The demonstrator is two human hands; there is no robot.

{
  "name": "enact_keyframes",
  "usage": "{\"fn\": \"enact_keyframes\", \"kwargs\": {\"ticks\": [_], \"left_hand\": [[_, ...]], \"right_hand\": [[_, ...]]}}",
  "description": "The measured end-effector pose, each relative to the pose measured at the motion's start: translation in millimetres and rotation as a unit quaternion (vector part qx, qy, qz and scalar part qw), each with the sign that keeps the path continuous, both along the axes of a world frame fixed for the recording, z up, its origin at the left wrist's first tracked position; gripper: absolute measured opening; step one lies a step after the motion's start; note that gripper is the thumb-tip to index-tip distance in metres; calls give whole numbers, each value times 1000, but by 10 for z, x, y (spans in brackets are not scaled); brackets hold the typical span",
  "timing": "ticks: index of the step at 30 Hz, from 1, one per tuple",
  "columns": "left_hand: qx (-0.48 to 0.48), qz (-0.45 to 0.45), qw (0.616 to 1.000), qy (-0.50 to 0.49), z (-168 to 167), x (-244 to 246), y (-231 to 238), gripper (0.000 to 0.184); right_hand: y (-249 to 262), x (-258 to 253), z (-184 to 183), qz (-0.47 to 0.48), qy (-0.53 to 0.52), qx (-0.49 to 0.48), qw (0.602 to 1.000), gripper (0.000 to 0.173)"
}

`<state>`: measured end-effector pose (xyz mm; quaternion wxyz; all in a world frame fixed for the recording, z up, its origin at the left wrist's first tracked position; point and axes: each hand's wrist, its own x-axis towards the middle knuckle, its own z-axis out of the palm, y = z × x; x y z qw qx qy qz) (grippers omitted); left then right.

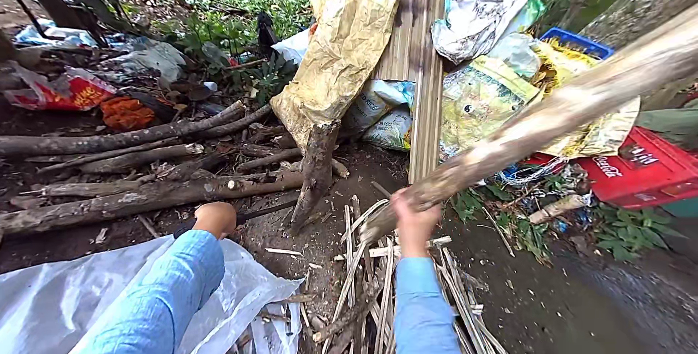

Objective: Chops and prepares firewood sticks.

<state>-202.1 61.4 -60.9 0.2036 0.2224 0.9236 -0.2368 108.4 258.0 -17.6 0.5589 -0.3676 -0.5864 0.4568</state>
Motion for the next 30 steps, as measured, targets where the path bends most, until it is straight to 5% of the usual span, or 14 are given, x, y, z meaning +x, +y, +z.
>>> {"fn": "enact_keyframes", "kwargs": {"ticks": [1, 3, 5, 6, 11, 18, 21, 26, 28, 30], "left_hand": [[-3, -1, 1000, -1, 17, 2, 11, 43], [-14, -5, 1000, 7, -17, 34, -18, 46], [-11, -7, 1000, 28, -109, 133, -74, 50], [5, 0, 999, 35, -140, 141, -125, 49], [36, -5, 998, -58, -610, 348, -311, 42], [24, -3, 998, -56, -623, 622, 279, 49], [45, 5, 996, -71, -744, 764, 300, 51], [68, 16, 992, -102, -934, 938, 82, 48], [73, 23, 990, -115, -1038, 992, -34, 46], [70, 17, 991, -116, -1185, 1067, -126, 43]], "right_hand": [[-164, -67, -348, 34, -110, -74, 991, 84], [-436, -159, -1184, 175, -371, -228, 883, 79], [-542, -210, -1776, 284, -455, -339, 773, 73], [-565, -252, -1882, 296, -438, -375, 762, 71], [-608, 108, -1728, 257, -185, -517, 795, 25], [-861, 660, -1614, 121, -31, -497, 859, 24], [-932, 923, -1846, 19, -156, -473, 867, 43], [-1039, 1188, -2374, -88, -381, -422, 818, 84], [-1113, 1184, -2376, -126, -412, -377, 820, 84], [-1223, 1128, -2226, -175, -368, -292, 865, 76]]}}
